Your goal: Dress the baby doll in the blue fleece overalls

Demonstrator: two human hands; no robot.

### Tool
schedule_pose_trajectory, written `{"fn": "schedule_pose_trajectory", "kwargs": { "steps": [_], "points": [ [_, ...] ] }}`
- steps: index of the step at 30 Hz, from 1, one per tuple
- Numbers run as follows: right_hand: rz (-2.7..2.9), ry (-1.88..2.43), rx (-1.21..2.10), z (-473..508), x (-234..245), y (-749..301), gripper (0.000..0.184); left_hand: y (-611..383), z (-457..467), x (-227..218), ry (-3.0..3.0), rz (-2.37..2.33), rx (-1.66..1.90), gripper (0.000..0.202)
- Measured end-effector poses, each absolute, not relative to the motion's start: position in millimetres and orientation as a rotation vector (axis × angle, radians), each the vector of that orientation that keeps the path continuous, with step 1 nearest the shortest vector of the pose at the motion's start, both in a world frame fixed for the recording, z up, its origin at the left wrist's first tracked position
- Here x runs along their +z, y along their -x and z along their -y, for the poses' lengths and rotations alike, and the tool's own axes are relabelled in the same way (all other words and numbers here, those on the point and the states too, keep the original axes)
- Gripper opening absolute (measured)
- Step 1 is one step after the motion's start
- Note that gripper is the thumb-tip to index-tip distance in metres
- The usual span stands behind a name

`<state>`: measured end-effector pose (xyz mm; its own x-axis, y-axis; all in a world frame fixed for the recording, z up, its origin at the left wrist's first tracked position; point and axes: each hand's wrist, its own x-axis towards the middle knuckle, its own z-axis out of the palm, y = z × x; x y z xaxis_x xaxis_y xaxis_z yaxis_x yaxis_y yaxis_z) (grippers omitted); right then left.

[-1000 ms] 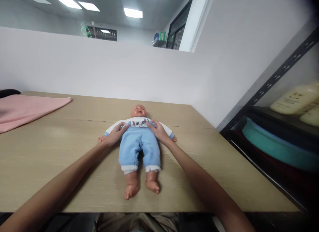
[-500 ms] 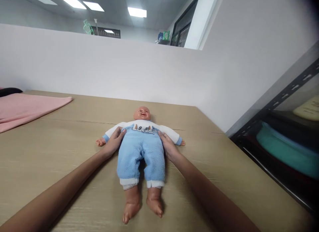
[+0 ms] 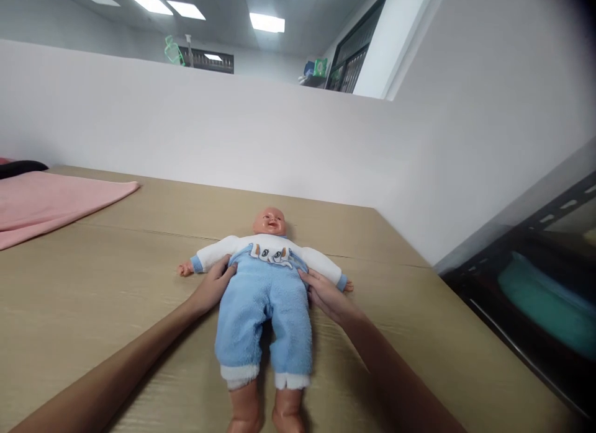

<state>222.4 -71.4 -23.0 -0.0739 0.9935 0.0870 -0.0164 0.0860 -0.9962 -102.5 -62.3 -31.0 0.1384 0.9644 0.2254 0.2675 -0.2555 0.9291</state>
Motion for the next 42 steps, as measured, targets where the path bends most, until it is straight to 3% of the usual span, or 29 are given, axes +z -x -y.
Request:
{"fn": "schedule_pose_trajectory", "kwargs": {
  "steps": [4, 12, 17, 24, 36, 42],
  "points": [
    [1.061, 1.091, 1.39, 75, -27, -208, 0.055, 95, 65, -31, -1.463, -1.219, 1.221, 0.048],
    [0.777, 1.041, 1.402, 73, -26, -203, 0.065, 86, 64, -25, -1.142, -1.156, 1.229, 0.066],
    [0.705, 1.018, 1.443, 78, -21, -207, 0.057, 86, 65, -17, -0.928, -1.078, 1.206, 0.08],
    [0.8, 1.078, 1.34, 82, -24, -214, 0.055, 98, 73, -14, -1.175, -0.986, 1.174, 0.046],
    [1.298, 1.281, 0.805, 100, -16, -209, 0.036, 107, 72, -25, -1.234, -1.021, 1.253, 0.039],
    [1.41, 1.373, 0.58, 89, 15, -196, 0.022, 97, 73, -27, -1.226, -1.157, 1.467, 0.038]
  ]
}}
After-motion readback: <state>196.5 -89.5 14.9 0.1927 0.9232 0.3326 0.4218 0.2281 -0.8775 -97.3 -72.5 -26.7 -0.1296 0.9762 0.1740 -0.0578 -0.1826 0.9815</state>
